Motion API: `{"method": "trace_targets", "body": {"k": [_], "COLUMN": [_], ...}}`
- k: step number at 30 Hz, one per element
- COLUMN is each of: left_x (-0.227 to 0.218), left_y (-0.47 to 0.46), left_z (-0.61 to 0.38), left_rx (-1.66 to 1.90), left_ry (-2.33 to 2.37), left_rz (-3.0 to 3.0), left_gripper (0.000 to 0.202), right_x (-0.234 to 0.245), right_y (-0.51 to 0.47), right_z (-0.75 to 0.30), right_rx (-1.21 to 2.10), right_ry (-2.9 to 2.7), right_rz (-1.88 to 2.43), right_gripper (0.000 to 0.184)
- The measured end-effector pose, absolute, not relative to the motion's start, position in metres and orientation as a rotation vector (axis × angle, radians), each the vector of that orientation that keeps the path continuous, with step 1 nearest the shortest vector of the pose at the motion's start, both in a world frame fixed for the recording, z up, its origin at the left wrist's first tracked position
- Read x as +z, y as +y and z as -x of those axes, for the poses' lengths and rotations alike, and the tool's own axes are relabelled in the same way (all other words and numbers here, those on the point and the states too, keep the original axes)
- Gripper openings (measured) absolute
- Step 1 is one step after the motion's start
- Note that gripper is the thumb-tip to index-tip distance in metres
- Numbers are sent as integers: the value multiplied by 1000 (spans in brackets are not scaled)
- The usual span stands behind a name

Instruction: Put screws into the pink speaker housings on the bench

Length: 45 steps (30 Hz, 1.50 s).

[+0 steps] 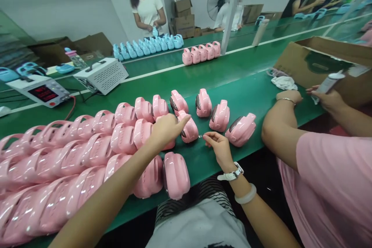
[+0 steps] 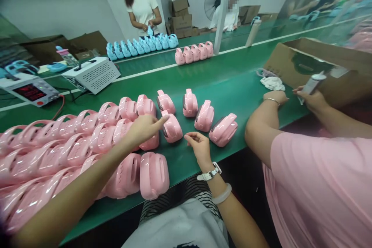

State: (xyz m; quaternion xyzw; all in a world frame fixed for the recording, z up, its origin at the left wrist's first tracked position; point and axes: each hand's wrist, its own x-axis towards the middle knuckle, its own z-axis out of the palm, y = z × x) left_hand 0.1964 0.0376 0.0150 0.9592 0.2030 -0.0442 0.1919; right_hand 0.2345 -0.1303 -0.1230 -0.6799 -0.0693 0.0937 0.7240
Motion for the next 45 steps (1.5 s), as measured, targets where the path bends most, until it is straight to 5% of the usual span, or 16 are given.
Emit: {"method": "trace_targets", "body": {"k": [6, 13, 17, 22, 28, 45], "left_x": [2, 3, 9, 12, 10, 5], "left_y": [23, 26, 31, 30, 33, 38], "left_z": [-214, -175, -185, -199, -203, -205], "left_rx": [-207, -475, -634, -723, -759, -766], "left_ry": [509, 360, 528, 412, 299, 266], "left_rz": [-2532, -2139, -1945, -2150, -2239, -2199], "left_gripper": [25, 32, 15, 54, 38, 37], "right_x": [-102, -106, -106, -101, -103, -121], "right_y": [-125, -132, -134, -134, -133, -138], "right_z": [-239, -217, -217, -225, -229, -235], "right_rx": [315, 418, 452, 494, 524, 854], "right_ry": [-96, -10, 21, 7, -30, -6], "right_rz": [1329, 1242, 1221, 1209, 1201, 951], "right_gripper": [36, 36, 36, 38, 41, 41]}}
